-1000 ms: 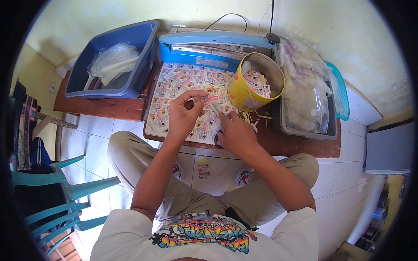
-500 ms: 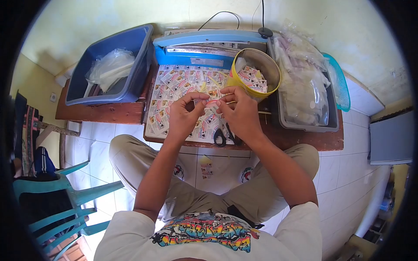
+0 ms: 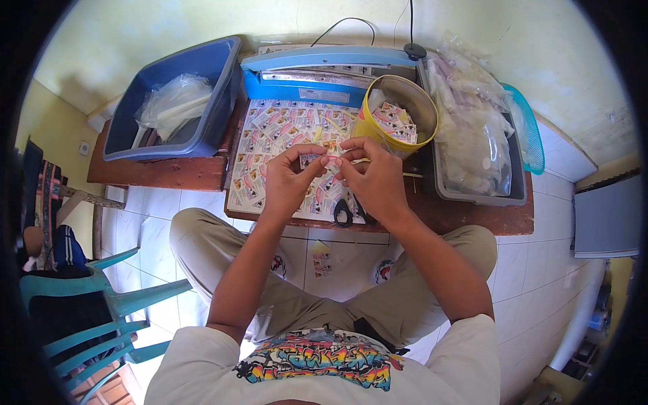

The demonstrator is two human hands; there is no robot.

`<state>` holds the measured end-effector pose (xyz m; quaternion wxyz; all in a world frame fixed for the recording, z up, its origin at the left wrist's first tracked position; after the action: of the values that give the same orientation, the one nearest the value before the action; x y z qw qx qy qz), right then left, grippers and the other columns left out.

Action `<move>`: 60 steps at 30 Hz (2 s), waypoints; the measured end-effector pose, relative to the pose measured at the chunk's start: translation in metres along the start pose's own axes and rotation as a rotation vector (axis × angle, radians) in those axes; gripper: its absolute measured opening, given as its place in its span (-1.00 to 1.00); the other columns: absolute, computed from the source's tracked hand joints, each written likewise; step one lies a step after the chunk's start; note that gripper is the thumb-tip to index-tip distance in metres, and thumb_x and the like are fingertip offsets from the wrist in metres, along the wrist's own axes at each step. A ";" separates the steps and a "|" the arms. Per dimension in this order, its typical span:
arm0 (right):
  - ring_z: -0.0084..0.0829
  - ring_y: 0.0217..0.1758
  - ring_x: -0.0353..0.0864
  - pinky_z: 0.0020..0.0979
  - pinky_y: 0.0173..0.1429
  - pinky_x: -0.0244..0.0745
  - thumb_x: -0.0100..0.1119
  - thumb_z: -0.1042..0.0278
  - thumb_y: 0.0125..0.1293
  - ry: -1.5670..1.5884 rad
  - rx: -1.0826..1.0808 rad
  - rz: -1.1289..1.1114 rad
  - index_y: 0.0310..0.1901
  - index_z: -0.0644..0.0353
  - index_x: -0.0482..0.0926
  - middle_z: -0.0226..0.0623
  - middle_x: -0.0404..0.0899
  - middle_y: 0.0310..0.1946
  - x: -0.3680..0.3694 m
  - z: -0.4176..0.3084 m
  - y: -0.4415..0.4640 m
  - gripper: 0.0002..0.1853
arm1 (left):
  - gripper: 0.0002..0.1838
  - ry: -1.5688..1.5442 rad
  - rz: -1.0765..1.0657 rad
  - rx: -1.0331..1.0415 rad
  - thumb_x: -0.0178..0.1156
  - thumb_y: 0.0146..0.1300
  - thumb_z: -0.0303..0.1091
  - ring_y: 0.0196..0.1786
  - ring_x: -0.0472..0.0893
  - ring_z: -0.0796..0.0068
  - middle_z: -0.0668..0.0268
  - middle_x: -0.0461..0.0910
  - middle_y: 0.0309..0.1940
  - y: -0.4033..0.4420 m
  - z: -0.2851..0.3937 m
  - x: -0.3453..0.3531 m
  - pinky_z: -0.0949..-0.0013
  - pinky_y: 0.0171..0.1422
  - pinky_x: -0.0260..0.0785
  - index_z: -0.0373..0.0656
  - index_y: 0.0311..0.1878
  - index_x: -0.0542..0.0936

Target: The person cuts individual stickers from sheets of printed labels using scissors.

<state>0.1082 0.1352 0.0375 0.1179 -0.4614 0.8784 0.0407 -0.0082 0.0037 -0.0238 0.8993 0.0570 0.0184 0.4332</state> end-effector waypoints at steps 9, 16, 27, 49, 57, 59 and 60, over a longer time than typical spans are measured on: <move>-0.31 -0.33 0.85 -0.30 -0.15 0.71 0.46 0.47 0.26 -0.354 -0.087 -0.028 0.10 0.31 0.66 -0.08 0.78 -0.18 -0.007 0.016 -0.013 -0.63 | -0.83 -0.086 0.010 -0.045 0.41 0.39 -0.50 -0.25 0.75 0.64 0.29 0.78 -0.21 0.001 0.004 -0.007 0.56 -0.17 0.58 -0.32 -0.01 0.74; -0.01 0.06 0.75 -0.04 0.13 0.67 0.47 0.32 0.24 -0.895 -0.187 -0.211 0.34 0.22 0.51 -0.01 0.63 0.12 -0.001 0.051 -0.032 -0.37 | -0.78 -0.052 0.020 -0.081 0.43 0.39 -0.47 -0.23 0.76 0.59 0.25 0.78 -0.26 0.000 0.004 -0.009 0.53 -0.11 0.61 -0.34 0.03 0.73; 0.17 0.04 0.74 0.07 0.11 0.69 0.45 0.32 0.16 -1.020 -0.043 -0.351 0.52 0.25 0.33 0.15 0.53 0.22 0.011 0.050 -0.026 -0.13 | -0.80 -0.064 0.006 -0.069 0.40 0.41 -0.50 -0.18 0.78 0.54 0.21 0.78 -0.21 0.005 0.005 0.000 0.51 -0.08 0.66 -0.38 0.03 0.71; -0.48 0.02 0.64 -0.42 0.13 0.70 0.67 0.31 0.17 0.181 0.130 -0.387 0.64 0.17 0.22 -0.21 0.43 0.37 -0.009 0.032 -0.040 0.06 | -0.78 -0.217 0.157 -0.068 0.44 0.32 -0.62 -0.16 0.82 0.39 0.14 0.76 -0.19 0.005 0.014 -0.010 0.48 -0.04 0.73 -0.42 -0.02 0.65; -0.52 0.01 0.63 -0.43 0.13 0.71 0.64 0.38 0.20 0.209 0.118 -0.413 0.65 0.18 0.19 -0.22 0.49 0.30 -0.006 0.029 -0.043 0.05 | -0.76 -0.227 0.149 -0.038 0.45 0.30 -0.62 -0.15 0.82 0.39 0.15 0.75 -0.19 0.003 0.013 -0.005 0.48 -0.03 0.73 -0.41 -0.01 0.65; -0.55 -0.01 0.63 -0.43 0.12 0.70 0.64 0.41 0.19 0.209 0.078 -0.397 0.65 0.20 0.19 -0.24 0.53 0.26 -0.005 0.029 -0.042 0.05 | -0.75 -0.271 0.154 -0.052 0.47 0.29 -0.61 -0.14 0.82 0.38 0.15 0.75 -0.17 0.004 0.015 -0.003 0.47 -0.04 0.72 -0.40 -0.02 0.65; -0.55 -0.01 0.63 -0.43 0.12 0.70 0.64 0.41 0.19 0.209 0.078 -0.394 0.65 0.20 0.19 -0.24 0.53 0.26 -0.005 0.028 -0.042 0.05 | -0.75 -0.272 0.151 -0.053 0.47 0.29 -0.61 -0.14 0.82 0.38 0.15 0.75 -0.17 0.004 0.015 -0.003 0.47 -0.04 0.72 -0.40 -0.02 0.65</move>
<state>0.1504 0.1204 0.0132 0.0498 -0.6207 0.7797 -0.0653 -0.0121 0.0026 -0.0086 0.8596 0.0926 -0.1193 0.4881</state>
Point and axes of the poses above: each hand's wrist, its own y-axis towards the middle knuckle, its own x-axis out of the palm, z = x × y, the point moved 1 cm from there along y, towards the middle knuckle
